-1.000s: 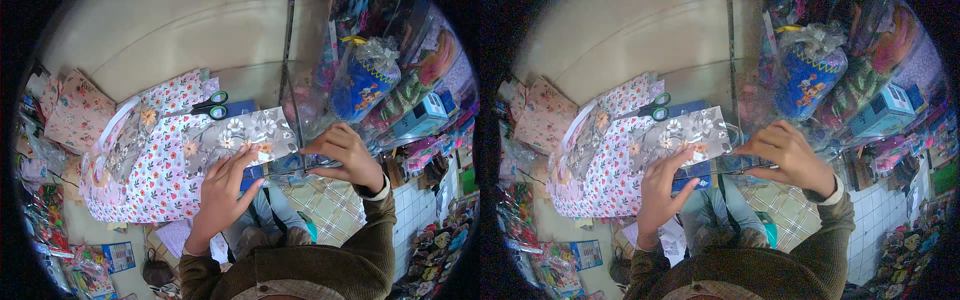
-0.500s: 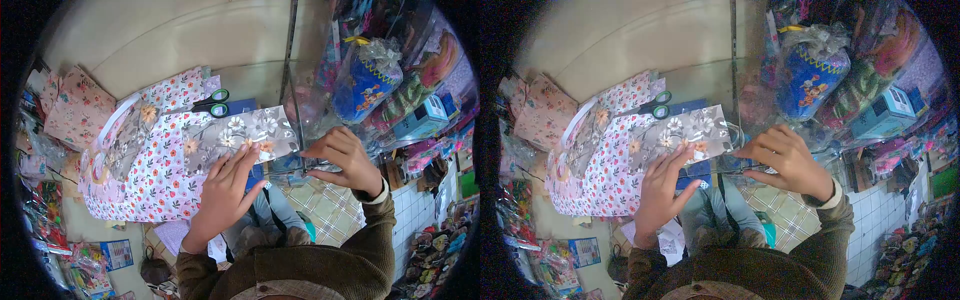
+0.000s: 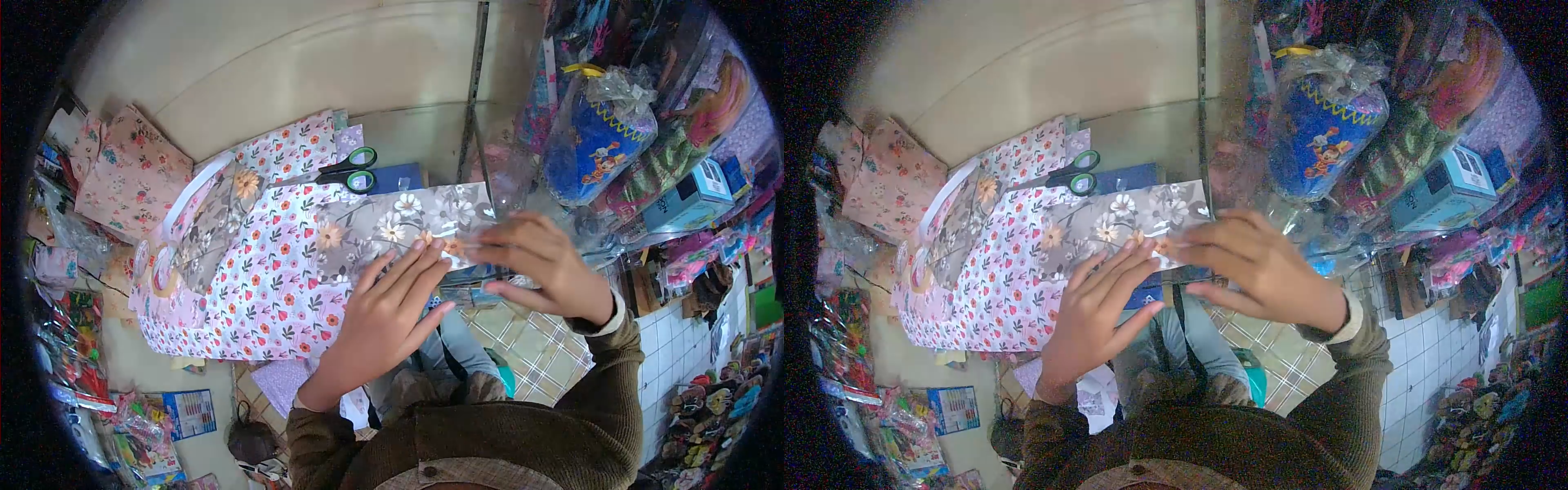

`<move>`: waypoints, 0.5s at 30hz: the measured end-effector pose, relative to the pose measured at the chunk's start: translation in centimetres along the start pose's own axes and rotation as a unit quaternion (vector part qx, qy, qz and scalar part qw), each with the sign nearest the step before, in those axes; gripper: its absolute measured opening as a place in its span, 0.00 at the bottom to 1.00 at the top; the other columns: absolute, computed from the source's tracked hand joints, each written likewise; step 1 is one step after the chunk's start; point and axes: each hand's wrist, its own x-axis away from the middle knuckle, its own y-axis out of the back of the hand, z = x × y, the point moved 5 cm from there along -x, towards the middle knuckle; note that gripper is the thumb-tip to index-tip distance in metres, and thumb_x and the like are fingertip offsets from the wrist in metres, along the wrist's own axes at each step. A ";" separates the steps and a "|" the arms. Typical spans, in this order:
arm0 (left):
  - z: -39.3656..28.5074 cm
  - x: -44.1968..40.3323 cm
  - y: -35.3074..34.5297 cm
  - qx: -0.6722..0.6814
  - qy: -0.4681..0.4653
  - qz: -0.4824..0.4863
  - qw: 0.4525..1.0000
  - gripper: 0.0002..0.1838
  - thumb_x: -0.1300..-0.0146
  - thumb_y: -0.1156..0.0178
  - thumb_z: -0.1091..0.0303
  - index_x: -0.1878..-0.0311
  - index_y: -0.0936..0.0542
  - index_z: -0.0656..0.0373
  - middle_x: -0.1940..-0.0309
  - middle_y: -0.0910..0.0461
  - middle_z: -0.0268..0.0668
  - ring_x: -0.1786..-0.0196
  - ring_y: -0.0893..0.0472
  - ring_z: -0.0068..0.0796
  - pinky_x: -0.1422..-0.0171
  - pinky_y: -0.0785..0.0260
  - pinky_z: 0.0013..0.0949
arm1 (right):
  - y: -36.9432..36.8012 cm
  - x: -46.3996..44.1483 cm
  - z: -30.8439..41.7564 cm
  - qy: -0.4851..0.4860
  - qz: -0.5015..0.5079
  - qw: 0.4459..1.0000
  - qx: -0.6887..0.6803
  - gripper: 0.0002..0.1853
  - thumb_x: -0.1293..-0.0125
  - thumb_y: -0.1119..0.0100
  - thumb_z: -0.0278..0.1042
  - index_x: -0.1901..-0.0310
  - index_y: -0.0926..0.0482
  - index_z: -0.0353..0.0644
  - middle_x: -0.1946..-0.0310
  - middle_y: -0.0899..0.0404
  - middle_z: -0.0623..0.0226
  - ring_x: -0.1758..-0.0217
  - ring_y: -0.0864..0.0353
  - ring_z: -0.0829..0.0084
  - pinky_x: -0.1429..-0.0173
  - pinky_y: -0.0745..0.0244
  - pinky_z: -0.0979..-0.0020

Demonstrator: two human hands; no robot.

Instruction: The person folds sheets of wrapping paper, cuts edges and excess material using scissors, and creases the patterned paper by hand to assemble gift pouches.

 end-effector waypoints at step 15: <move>0.7 0.3 -0.4 0.026 -0.011 -0.006 1.000 0.20 0.40 0.43 0.63 0.47 0.26 0.63 0.40 0.31 0.42 0.34 0.34 0.36 0.33 0.46 0.41 | -2.4 0.0 0.5 0.030 0.025 0.999 -0.017 0.23 0.41 0.40 0.42 0.45 0.25 0.43 0.51 0.22 0.63 0.46 0.24 0.68 0.41 0.32 0.61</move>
